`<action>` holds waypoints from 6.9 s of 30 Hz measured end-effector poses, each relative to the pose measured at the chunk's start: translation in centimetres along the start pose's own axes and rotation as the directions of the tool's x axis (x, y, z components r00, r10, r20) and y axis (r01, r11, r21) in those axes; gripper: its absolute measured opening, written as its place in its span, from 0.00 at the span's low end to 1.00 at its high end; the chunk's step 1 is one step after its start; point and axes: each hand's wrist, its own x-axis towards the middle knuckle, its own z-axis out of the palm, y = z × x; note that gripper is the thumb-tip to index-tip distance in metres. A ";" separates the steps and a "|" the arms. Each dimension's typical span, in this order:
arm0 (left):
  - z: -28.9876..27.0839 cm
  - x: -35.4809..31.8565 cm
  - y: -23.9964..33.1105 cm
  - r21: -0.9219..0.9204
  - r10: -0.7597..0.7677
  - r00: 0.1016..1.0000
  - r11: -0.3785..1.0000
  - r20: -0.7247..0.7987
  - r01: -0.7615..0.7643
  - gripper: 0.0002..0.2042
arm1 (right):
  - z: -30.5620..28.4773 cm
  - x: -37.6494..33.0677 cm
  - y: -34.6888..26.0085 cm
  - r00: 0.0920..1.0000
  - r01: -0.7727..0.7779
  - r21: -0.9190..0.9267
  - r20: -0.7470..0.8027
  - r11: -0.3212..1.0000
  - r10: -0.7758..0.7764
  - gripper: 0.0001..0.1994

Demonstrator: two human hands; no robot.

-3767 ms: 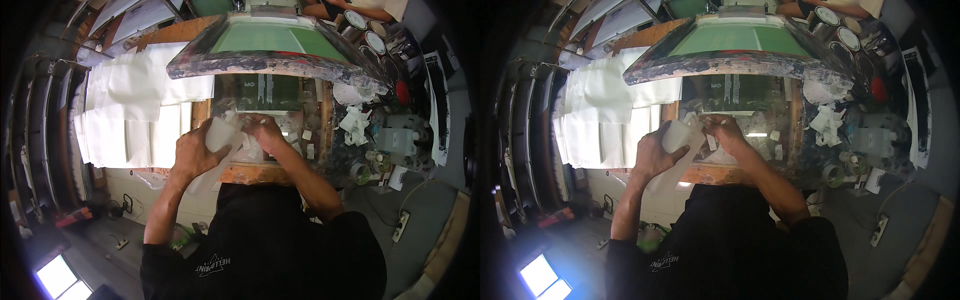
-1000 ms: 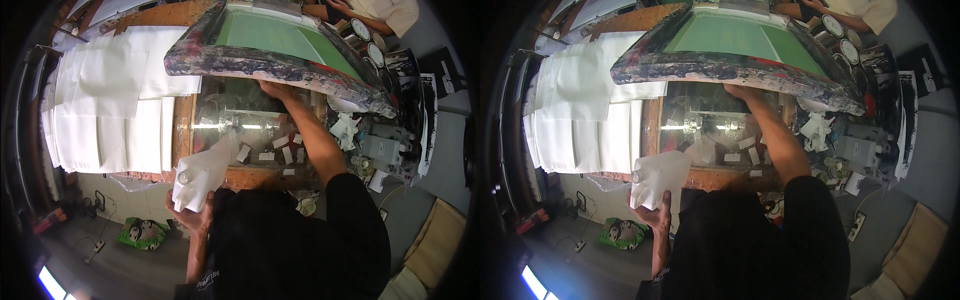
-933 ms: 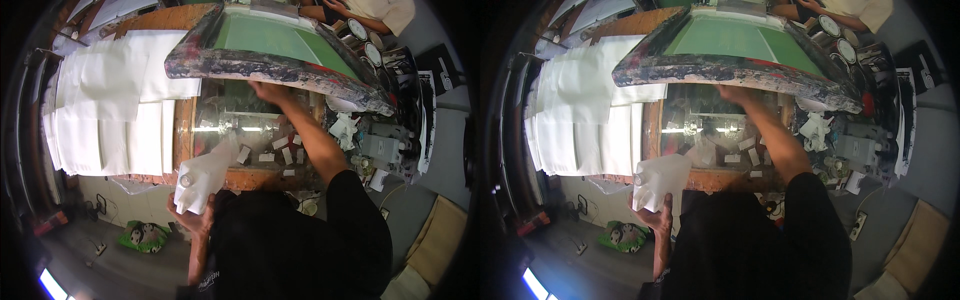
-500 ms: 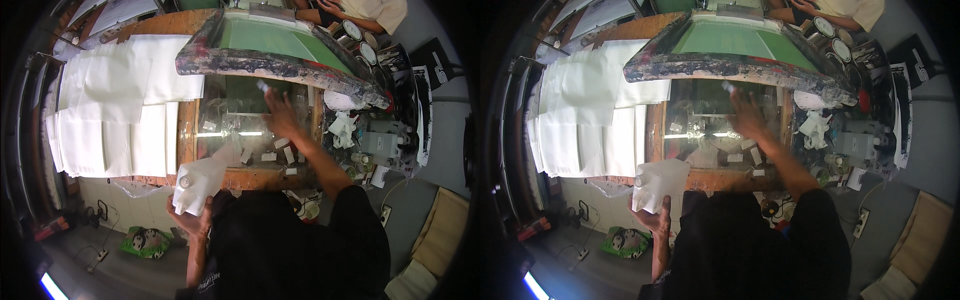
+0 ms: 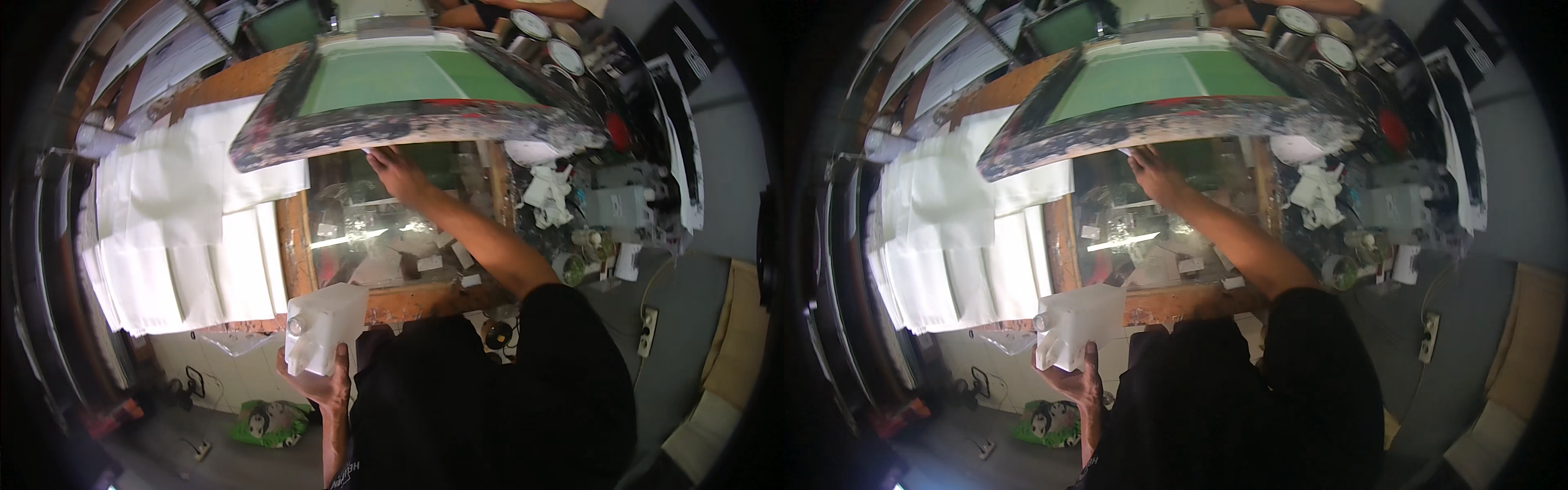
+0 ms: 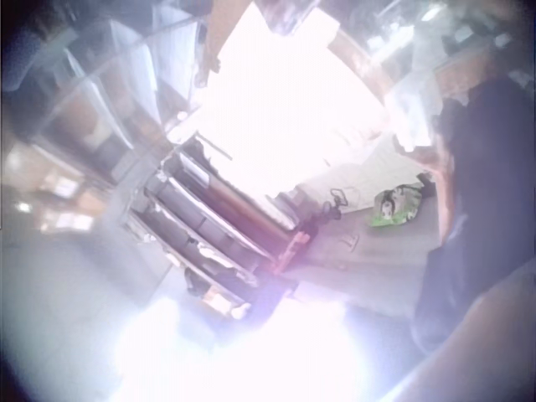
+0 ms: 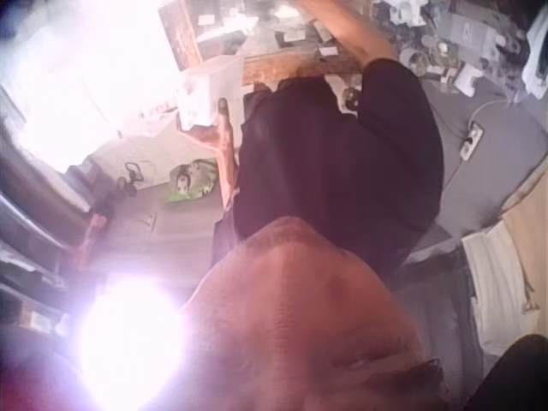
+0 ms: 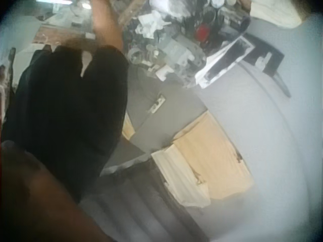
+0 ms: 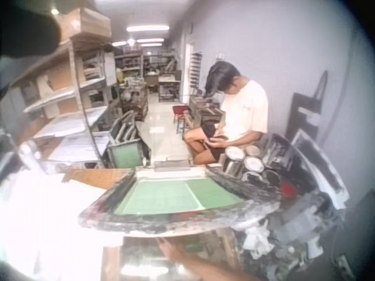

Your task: The person cleans a screen printing frame by hand, then applies masking tape to its edges. They pour a liquid from a bottle onto the frame and wipe it with a cloth. Finally, they place a white fabric sheet onto the frame and smooth it down.

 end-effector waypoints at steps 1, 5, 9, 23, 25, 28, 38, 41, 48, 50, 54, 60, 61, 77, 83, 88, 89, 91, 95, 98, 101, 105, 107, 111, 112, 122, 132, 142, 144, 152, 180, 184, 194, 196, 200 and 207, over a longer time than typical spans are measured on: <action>-0.1 -0.1 0.0 -0.022 -0.015 1.000 1.000 0.015 0.016 0.48 | -0.6 1.3 0.9 0.974 -0.213 0.132 0.104 0.968 0.200 0.15; 1.5 0.8 1.7 -0.146 0.025 0.998 0.989 0.060 -0.016 0.48 | -2.6 1.8 3.1 0.781 -0.616 0.249 0.314 0.747 0.540 0.08; 2.2 2.0 2.7 -0.045 0.026 0.979 0.999 0.201 -0.018 0.46 | -6.6 -4.1 -0.2 0.804 -0.512 0.513 0.005 0.689 0.594 0.06; 7.4 2.6 4.9 -0.143 0.172 0.901 0.982 0.397 -0.124 0.47 | -28.3 -17.9 7.7 0.640 -0.753 -0.427 -0.298 0.501 0.708 0.16; 7.4 2.2 5.0 -0.146 0.188 0.902 0.979 0.389 -0.141 0.46 | -24.8 -17.8 6.6 0.618 -0.751 -0.434 -0.193 0.498 0.762 0.17; 7.1 1.7 4.6 -0.205 0.223 0.903 0.966 0.367 -0.155 0.45 | -20.8 -22.5 9.8 0.557 -0.802 -0.366 -0.173 0.472 0.812 0.14; 2.5 1.7 1.2 -0.183 0.042 0.991 0.983 0.128 -0.018 0.45 | -24.8 -6.2 -1.1 0.382 -0.480 0.875 0.139 0.067 0.914 0.10; 1.5 1.6 1.1 -0.252 -0.049 0.997 0.966 0.061 0.063 0.46 | -17.4 0.2 -4.6 0.521 -0.586 0.810 0.404 -0.028 0.752 0.11; -0.2 0.2 -2.5 -0.071 -0.055 0.995 0.996 -0.079 0.049 0.47 | 0.1 1.7 -4.9 0.934 0.008 0.666 0.262 0.746 -0.244 0.09; -0.2 -0.4 -2.4 -0.070 -0.077 0.988 0.995 -0.131 0.069 0.45 | 3.1 1.2 -0.9 0.995 0.060 0.656 0.022 0.752 -0.099 0.10; -0.5 -0.8 -1.9 -0.156 -0.111 0.976 0.984 -0.185 0.082 0.44 | 3.9 3.2 3.9 0.966 -0.253 0.338 0.036 0.907 0.256 0.09; -0.7 -1.1 -3.0 -0.032 -0.168 0.964 0.986 -0.204 0.165 0.47 | 0.1 2.8 -2.9 0.878 -0.363 0.218 0.406 0.906 0.254 0.19; -0.4 -0.9 -2.8 -0.016 -0.151 0.970 0.989 -0.191 0.150 0.47 | 0.9 2.7 -1.4 0.955 -0.260 0.241 0.209 0.935 0.211 0.22; 1.3 -0.7 -2.2 -0.074 -0.133 0.984 0.989 -0.123 0.124 0.48 | 1.6 4.5 -10.8 0.913 0.206 0.509 0.207 0.836 -0.352 0.18; 1.2 -0.8 -1.9 -0.099 -0.143 0.978 0.987 -0.151 0.129 0.47 | 3.9 7.4 -4.6 0.871 -0.200 0.302 0.491 0.932 0.027 0.21; 1.4 -0.9 -1.7 -0.084 -0.205 0.964 0.978 -0.167 0.193 0.46 | -1.8 2.4 -2.5 0.901 0.023 0.252 0.414 0.967 -0.129 0.23; 1.4 -0.9 -1.5 -0.077 -0.214 0.963 0.976 -0.164 0.204 0.46 | -2.6 1.4 -1.7 0.861 0.071 0.252 0.473 0.965 -0.187 0.23; 1.5 -0.9 -1.4 -0.087 -0.230 0.959 0.972 -0.163 0.218 0.46 | -3.9 2.0 0.4 0.791 -0.043 0.269 0.597 0.962 -0.132 0.25; 2.0 -1.0 -2.2 -0.100 -0.193 0.968 0.979 -0.158 0.178 0.45 | -4.8 4.9 1.1 0.506 -0.413 -0.103 0.800 0.905 0.322 0.26; 3.0 0.0 -1.8 -0.132 -0.165 0.968 0.981 -0.190 0.142 0.45 | -7.5 0.6 -4.2 0.891 0.300 -0.047 0.369 0.953 -0.263 0.22; 3.0 0.0 -1.0 -0.145 -0.172 0.966 0.979 -0.191 0.146 0.44 | -3.8 1.8 1.7 0.900 -0.040 0.040 0.436 0.998 0.019 0.18; 3.7 0.7 -0.7 -0.182 -0.158 0.979 0.974 -0.129 0.134 0.45 | 1.2 0.4 4.8 0.825 -0.428 0.080 0.441 0.900 0.353 0.14; 3.4 0.2 -1.8 -0.114 -0.090 0.981 0.991 -0.174 0.071 0.47 | -3.5 1.5 -3.0 0.951 0.040 0.098 0.302 0.994 -0.068 0.15; 2.7 -0.4 -1.1 -0.201 -0.171 0.965 0.971 -0.200 0.131 0.48 | 0.1 -1.6 8.1 0.889 -0.271 -0.097 0.356 0.958 0.288 0.16; 2.5 -1.0 -1.1 -0.169 -0.169 0.954 0.977 -0.247 0.129 0.48 | -0.9 3.3 7.5 0.973 -0.149 0.193 0.202 0.970 0.109 0.15; 1.0 -2.1 -1.5 -0.150 -0.162 0.953 0.981 -0.256 0.127 0.48 | 1.2 4.5 2.1 0.937 -0.145 0.242 0.346 0.959 0.054 0.18; 0.0 -1.5 -3.0 -0.206 -0.170 0.946 0.972 -0.275 0.115 0.47 | 1.5 3.1 -4.2 0.860 -0.190 0.505 0.500 0.842 -0.105 0.17; 1.6 -0.3 -2.1 -0.169 -0.183 0.944 0.976 -0.275 0.140 0.45 | -1.7 3.9 -3.9 0.673 0.236 0.300 0.636 0.925 -0.378 0.30; 1.9 -0.7 -2.5 -0.169 -0.188 0.957 0.974 -0.220 0.153 0.46 | -2.2 3.8 -4.6 0.633 0.219 0.396 0.638 0.892 -0.438 0.32; 3.3 -1.1 -1.0 -0.182 -0.207 0.950 0.969 -0.233 0.167 0.46 | -1.6 3.4 1.5 0.734 -0.180 0.230 0.679 0.956 -0.025 0.21; 4.3 -0.2 -0.7 -0.165 -0.144 0.970 0.980 -0.195 0.112 0.48 | -0.3 2.9 6.4 0.732 -0.309 0.066 0.653 0.949 0.193 0.22; 4.2 -0.7 -1.3 -0.090 -0.077 0.979 0.994 -0.186 0.061 0.48 | -0.6 3.8 -0.3 0.901 0.005 0.122 0.430 0.992 -0.057 0.19; 3.6 -1.6 -1.9 -0.166 -0.134 0.954 0.982 -0.269 0.091 0.48 | 2.6 7.9 5.6 0.841 -0.113 0.035 0.536 0.993 0.077 0.23; 3.3 -1.7 -2.3 -0.183 -0.137 0.940 0.980 -0.312 0.082 0.47 | -0.1 4.9 -1.8 0.934 0.225 0.078 0.268 0.971 -0.238 0.27; 2.0 -1.9 -1.8 -0.154 -0.122 0.947 0.985 -0.296 0.079 0.47 | 1.5 6.0 7.4 0.901 -0.305 0.400 0.414 0.864 0.127 0.26; 0.7 -1.8 -1.9 -0.170 -0.191 0.935 0.975 -0.300 0.145 0.46 | -0.8 8.3 -3.4 0.847 -0.447 0.550 0.514 0.705 0.135 0.19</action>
